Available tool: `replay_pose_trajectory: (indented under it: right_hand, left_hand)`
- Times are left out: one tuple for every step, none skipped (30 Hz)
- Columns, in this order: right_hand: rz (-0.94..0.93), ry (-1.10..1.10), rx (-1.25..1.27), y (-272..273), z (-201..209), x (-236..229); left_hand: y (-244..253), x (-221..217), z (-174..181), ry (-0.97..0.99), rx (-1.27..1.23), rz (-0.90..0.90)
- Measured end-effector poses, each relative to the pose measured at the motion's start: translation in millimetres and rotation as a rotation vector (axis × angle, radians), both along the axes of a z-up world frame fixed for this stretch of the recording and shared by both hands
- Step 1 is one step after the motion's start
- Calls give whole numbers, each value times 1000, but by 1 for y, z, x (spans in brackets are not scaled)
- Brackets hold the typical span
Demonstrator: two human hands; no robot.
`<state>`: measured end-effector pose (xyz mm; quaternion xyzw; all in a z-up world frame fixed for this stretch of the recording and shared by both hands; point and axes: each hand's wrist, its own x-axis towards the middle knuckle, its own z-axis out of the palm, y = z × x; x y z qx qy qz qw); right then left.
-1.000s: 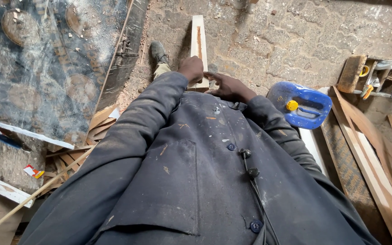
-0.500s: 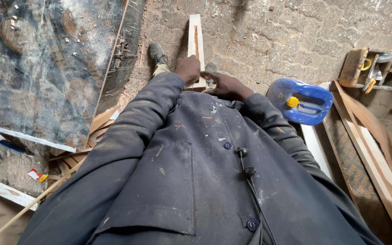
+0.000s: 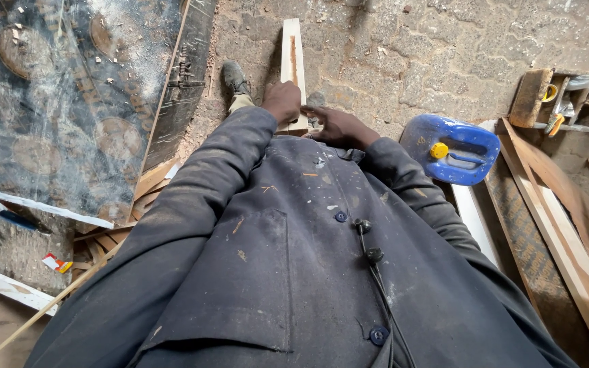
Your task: Cleaning sawdust and debris from a wooden joint groove using a small wood scrap as a scraper.
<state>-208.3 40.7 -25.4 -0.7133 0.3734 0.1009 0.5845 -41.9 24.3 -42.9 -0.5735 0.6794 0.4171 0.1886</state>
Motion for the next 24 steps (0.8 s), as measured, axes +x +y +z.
replay_pose_trajectory:
  right_hand:
    - [0, -1, -1, 0, -4, 1]
    - [-6, -8, 2, 0, -7, 0]
    - [-12, -15, 6, 1, -10, 0]
    - [-12, -16, 6, 0, -9, 0]
    - [-12, -21, 14, 0, -8, 0]
    - [-13, -26, 22, 0, -8, 1]
    - [-13, -26, 23, 0, -7, 1]
    - [-13, -27, 18, -1, -6, 1]
    - [-12, -27, 14, -1, -6, 1]
    - [-13, -26, 13, 0, -7, 1]
    - [-11, -20, 12, 0, -9, 0]
    - [-7, -14, 10, 0, -10, 1]
    - [-6, -13, 10, 2, -7, 1]
    - [-8, 10, 13, 2, -3, 1]
    - [-9, 32, 16, 3, 0, 1]
    - [-10, 33, 16, 2, -2, 1]
    - [-9, 20, 18, 1, -4, 1]
    - [-9, 6, 21, 0, -6, 2]
    - [-10, 6, 23, 0, -8, 1]
    - [-10, 11, 13, 1, -10, 0]
    - [-11, 16, 3, 1, -11, 0]
    - [-11, 16, 4, 1, -11, 0]
    - [-7, 17, 1, 1, -10, 0]
    - [-2, 17, -4, 1, -10, 1]
  left_hand:
    - [1, 2, -3, -1, -1, 0]
    - [2, 3, -5, 8, -3, 6]
    - [3, 4, -7, 17, -6, 11]
    - [3, 4, -12, 16, -5, 12]
    - [2, 4, -16, 5, 5, 0]
    - [1, 4, -20, -6, 16, -12]
    - [1, 4, -11, -7, 16, -12]
    - [1, 3, -2, -22, 36, -6]
    - [1, 2, 7, -37, 56, 0]
    - [0, 2, 5, -35, 56, 0]
    - [-2, 2, 3, -40, 60, -10]
    - [-2, 2, 2, -44, 66, -19]
    - [-2, 3, 1, -44, 65, -19]
    - [-2, 3, 1, -26, 59, 5]
    - [-3, 3, 0, -8, 53, 28]
    - [-3, 4, -4, -8, 53, 27]
    - [-3, 4, -9, 3, 39, 22]
    - [-2, 6, -13, 13, 26, 17]
    - [-1, 7, -16, 13, 27, 16]
    - [0, 7, -18, 14, 29, 14]
    - [2, 8, -20, 14, 30, 11]
    - [2, 8, -21, 15, 31, 11]
    - [3, 8, -21, 12, 28, 7]
    - [2, 8, -22, 8, 24, 3]
